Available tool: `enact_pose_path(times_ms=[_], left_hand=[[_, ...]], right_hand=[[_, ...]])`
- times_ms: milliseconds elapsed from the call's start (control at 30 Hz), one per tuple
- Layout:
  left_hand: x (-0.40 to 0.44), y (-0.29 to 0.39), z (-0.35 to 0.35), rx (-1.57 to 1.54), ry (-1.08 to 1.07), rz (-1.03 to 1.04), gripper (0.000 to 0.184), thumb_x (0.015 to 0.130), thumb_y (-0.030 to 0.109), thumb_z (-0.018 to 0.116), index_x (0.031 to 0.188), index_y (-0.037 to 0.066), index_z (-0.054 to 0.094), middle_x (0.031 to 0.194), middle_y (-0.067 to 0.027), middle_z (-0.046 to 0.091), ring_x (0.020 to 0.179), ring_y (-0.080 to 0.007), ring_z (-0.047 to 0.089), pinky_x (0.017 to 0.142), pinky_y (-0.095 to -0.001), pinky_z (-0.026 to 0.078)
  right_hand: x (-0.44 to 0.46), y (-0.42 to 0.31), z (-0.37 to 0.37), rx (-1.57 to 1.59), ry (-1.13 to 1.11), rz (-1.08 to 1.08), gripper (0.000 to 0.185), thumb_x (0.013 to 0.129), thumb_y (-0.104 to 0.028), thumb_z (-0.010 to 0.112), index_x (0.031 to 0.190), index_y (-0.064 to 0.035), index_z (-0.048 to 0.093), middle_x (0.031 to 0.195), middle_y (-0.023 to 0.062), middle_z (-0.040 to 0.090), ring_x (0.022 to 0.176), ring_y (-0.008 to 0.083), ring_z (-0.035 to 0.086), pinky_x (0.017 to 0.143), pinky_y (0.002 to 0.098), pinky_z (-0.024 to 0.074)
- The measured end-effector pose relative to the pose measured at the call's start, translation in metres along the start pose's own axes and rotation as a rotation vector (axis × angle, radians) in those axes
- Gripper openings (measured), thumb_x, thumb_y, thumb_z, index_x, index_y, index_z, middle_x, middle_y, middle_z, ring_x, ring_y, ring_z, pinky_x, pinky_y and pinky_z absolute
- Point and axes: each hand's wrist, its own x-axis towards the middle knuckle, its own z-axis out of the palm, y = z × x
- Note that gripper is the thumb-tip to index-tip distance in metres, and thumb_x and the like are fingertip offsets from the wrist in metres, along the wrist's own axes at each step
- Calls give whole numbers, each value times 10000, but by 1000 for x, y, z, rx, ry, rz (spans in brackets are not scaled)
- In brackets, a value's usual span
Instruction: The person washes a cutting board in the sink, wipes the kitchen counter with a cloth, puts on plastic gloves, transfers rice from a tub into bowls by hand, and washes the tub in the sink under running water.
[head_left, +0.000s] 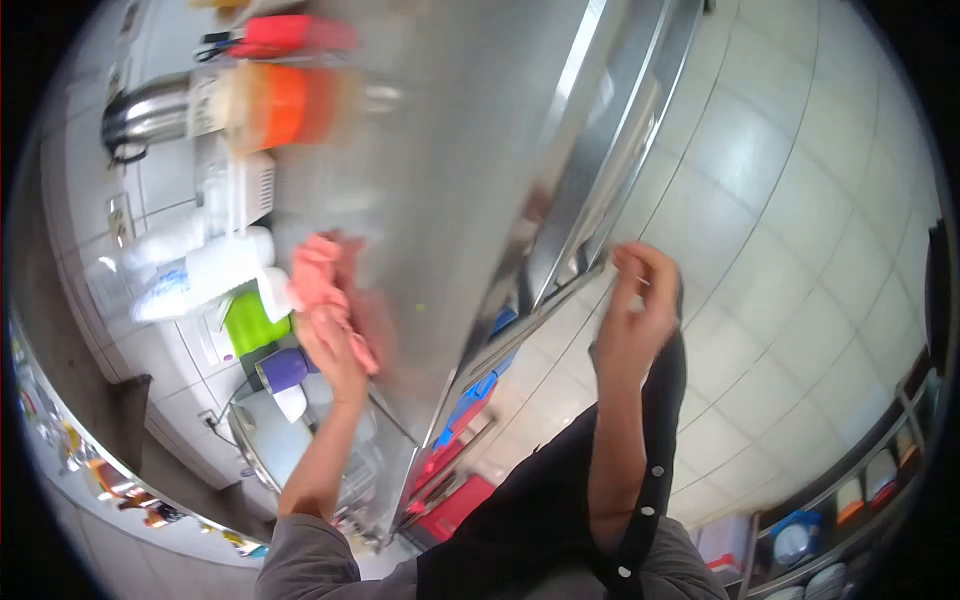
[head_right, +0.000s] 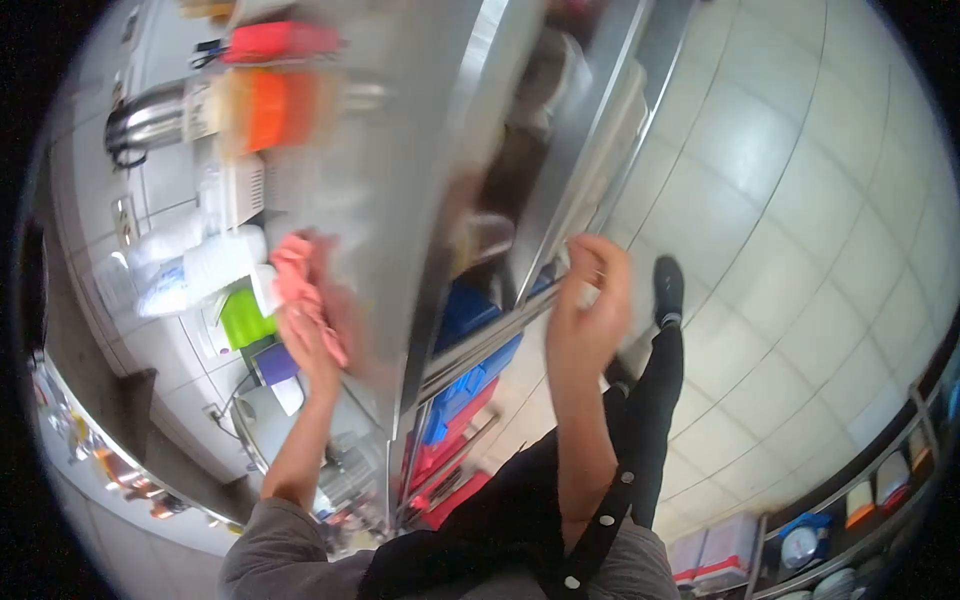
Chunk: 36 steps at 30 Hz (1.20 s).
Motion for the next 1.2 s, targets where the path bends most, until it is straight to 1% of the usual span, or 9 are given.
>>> enact_pose_path(times_ms=[167, 233, 267, 367, 467, 567, 667, 967, 1200], left_hand=[[-45, 65, -16, -502, 33, -245, 319, 1017, 296, 378, 1109, 28, 523, 1039, -43, 541, 944, -165, 519, 842, -318, 424], [-42, 128, -28, -448, -118, -11, 450, 1016, 362, 371, 1273, -2, 437, 1222, -95, 507, 1142, -214, 482, 983, -351, 370], [-41, 159, -33, -526, -245, -5, 529, 1011, 397, 365, 1347, -11, 357, 1316, -134, 443, 1232, -238, 418, 1037, -373, 319], [-49, 200, -48, -1084, -462, -277, 687, 999, 455, 353, 1469, -20, 192, 1482, -207, 296, 1379, -287, 280, 1122, -419, 216], [-54, 183, -73, -700, -110, 186, 667, 995, 412, 337, 1498, 18, 142, 1547, -207, 163, 1424, -329, 179, 1138, -438, 173], [-67, 143, -124, -435, -89, 119, 569, 976, 267, 411, 1472, 33, 257, 1532, -205, 218, 1403, -373, 223, 1131, -447, 197], [-111, 107, -157, -186, -106, -119, 430, 903, 123, 576, 1312, 26, 485, 1438, -221, 354, 1308, -393, 379, 1044, -439, 349], [-232, 91, -187, -125, -91, -438, 261, 871, 77, 614, 1130, 45, 608, 1197, -167, 589, 1093, -358, 571, 911, -406, 478], [-290, 53, -207, -168, -32, -500, 229, 875, 97, 607, 1098, 47, 616, 1087, -154, 641, 1023, -355, 602, 871, -418, 494]], right_hand=[[-58, -108, -27, 485, -483, 5, 205, 995, -91, 410, 1026, 28, 574, 900, 87, 611, 807, 132, 591, 747, 256, 473], [-67, -129, -10, 219, -799, -373, 392, 937, -136, 498, 1304, -3, 526, 1276, 186, 507, 1208, 273, 455, 1041, 385, 330], [-77, -158, 4, 358, -830, -220, 464, 907, -146, 534, 1353, -24, 497, 1374, 195, 434, 1320, 314, 340, 1107, 395, 226], [-85, -153, 49, 315, -744, -170, 469, 910, -163, 544, 1354, -25, 481, 1380, 178, 438, 1337, 306, 333, 1108, 394, 235], [-48, -165, 85, 371, -847, -182, 527, 905, -189, 565, 1386, -34, 413, 1422, 162, 403, 1367, 281, 303, 1113, 405, 224], [-18, -209, 127, -476, -711, -827, 623, 899, -302, 593, 1416, -47, 358, 1414, 182, 401, 1345, 330, 328, 1104, 464, 238], [-17, -178, 178, -864, -419, -945, 695, 849, -383, 633, 1411, -68, 371, 1408, 201, 404, 1330, 383, 327, 1108, 522, 209], [-90, -140, 357, -811, -711, -1116, 518, 892, -428, 544, 1271, -75, 517, 1248, 174, 519, 1225, 356, 429, 1057, 500, 288], [-224, -93, 214, -700, -925, -1161, 349, 899, -341, 544, 1187, -148, 576, 1037, 64, 571, 989, 275, 512, 868, 452, 376]])
